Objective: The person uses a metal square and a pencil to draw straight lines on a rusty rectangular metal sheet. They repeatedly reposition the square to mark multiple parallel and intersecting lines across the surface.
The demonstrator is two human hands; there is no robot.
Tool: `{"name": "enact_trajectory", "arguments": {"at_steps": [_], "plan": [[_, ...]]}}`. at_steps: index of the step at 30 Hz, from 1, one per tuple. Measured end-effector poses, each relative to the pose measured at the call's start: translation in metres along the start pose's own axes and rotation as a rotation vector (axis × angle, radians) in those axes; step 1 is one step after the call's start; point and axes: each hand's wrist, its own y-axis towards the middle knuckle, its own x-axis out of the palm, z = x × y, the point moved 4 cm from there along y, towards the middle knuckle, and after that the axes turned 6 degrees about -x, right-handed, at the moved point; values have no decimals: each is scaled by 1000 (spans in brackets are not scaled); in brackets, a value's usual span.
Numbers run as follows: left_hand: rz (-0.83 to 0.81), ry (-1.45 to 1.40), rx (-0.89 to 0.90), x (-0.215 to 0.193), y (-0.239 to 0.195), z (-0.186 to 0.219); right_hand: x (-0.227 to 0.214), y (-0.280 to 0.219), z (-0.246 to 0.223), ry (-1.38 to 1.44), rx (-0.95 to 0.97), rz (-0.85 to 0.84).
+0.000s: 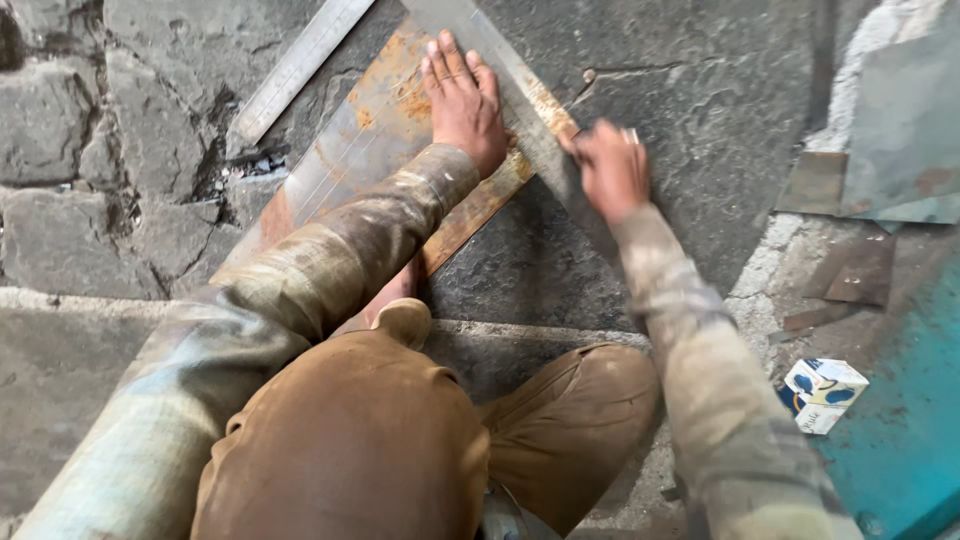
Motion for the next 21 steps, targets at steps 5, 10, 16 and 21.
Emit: {"name": "enact_trajectory", "arguments": {"at_steps": [5,10,16,21], "plan": [[69,34,24,-10,-9,4,12,-45,20,79,-2,189],[293,-371,153,-8,-39,-58,41,-91,18,179,112,324],[293,-799,-540,74,-210,-242,54,-169,11,-35,304,141],[36,-1443,-938,179,-295,-277,41,-145,23,-36,385,74]]}}
